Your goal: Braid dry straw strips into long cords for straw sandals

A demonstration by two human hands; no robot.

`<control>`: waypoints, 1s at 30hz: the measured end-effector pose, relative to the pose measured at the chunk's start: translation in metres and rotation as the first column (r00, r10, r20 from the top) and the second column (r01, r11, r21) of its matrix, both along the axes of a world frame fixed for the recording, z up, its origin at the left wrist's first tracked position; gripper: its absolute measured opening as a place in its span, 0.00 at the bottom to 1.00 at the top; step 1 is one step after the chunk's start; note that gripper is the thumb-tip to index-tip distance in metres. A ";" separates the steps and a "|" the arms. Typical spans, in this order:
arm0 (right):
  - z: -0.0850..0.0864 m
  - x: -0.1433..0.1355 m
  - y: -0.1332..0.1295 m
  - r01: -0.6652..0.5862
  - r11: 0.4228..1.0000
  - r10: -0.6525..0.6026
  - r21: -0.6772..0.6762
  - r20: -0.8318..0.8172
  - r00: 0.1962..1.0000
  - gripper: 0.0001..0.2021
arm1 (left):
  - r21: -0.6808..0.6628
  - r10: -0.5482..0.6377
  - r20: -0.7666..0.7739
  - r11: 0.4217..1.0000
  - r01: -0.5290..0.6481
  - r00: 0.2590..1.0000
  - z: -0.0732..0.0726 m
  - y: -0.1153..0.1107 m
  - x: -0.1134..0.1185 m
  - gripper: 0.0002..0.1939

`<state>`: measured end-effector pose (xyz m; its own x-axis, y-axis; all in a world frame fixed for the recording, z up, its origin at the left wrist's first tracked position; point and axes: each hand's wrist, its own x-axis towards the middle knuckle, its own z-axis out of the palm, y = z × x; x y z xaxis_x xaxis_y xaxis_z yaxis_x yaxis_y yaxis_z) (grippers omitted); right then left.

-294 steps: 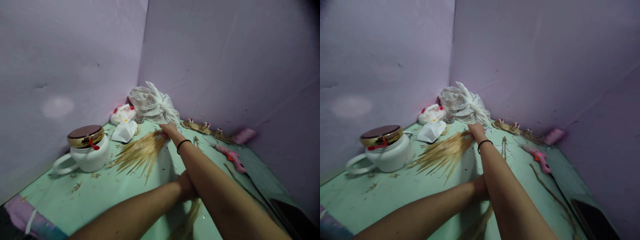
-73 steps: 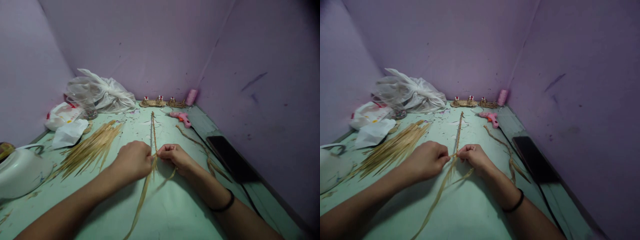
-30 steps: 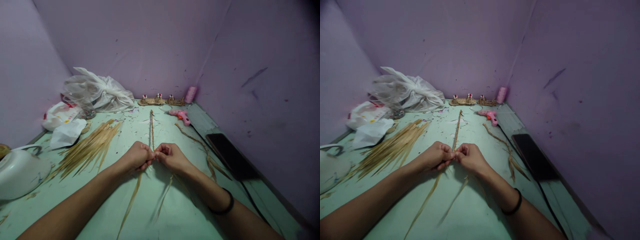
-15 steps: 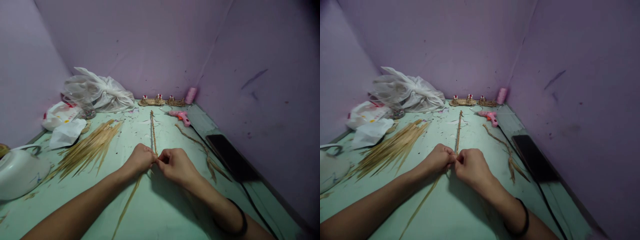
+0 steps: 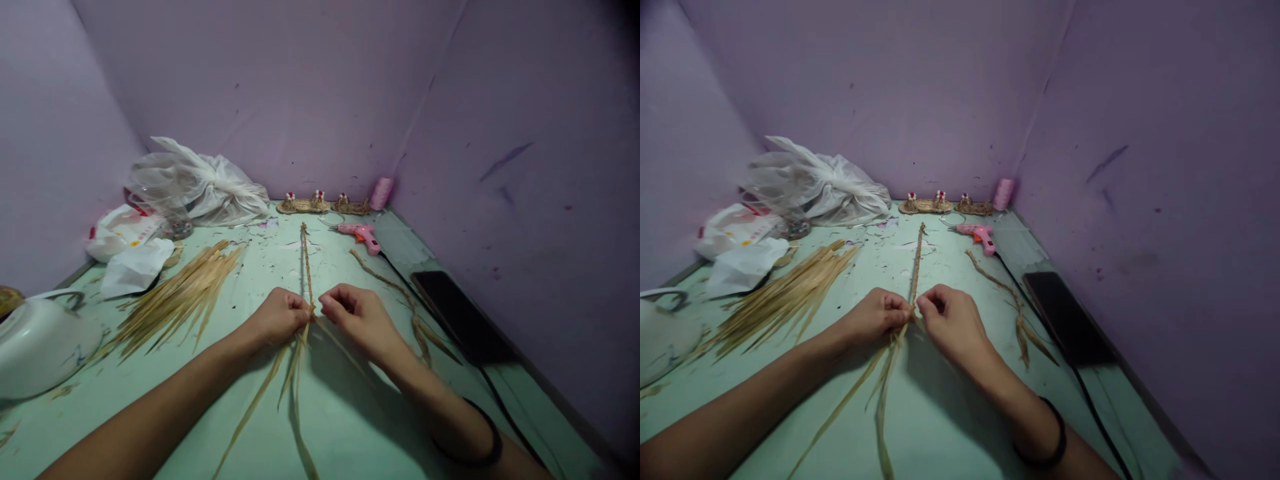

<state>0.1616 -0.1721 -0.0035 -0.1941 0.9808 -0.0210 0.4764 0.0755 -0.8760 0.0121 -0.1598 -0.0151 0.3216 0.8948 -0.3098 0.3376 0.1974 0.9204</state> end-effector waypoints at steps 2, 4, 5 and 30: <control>0.000 -0.003 0.005 -0.034 0.961 -0.027 -0.273 -0.217 0.976 0.04 | 0.011 -0.005 0.009 1.000 0.005 1.000 -0.003 -0.001 -0.001 0.05; -0.003 -0.007 0.006 -0.134 0.872 -0.055 -0.470 -0.367 0.929 0.02 | 0.015 0.003 0.012 1.000 -0.003 1.000 -0.005 -0.002 -0.001 0.05; -0.005 -0.009 0.006 -0.158 0.846 -0.068 -0.509 -0.397 0.915 0.02 | 0.016 0.007 0.011 1.000 -0.008 1.000 -0.005 -0.003 -0.001 0.06; -0.026 -0.014 0.005 -0.047 0.911 -0.170 -0.409 -0.478 0.862 0.04 | 0.007 0.043 -0.372 0.999 -0.044 0.927 0.017 -0.028 0.008 0.14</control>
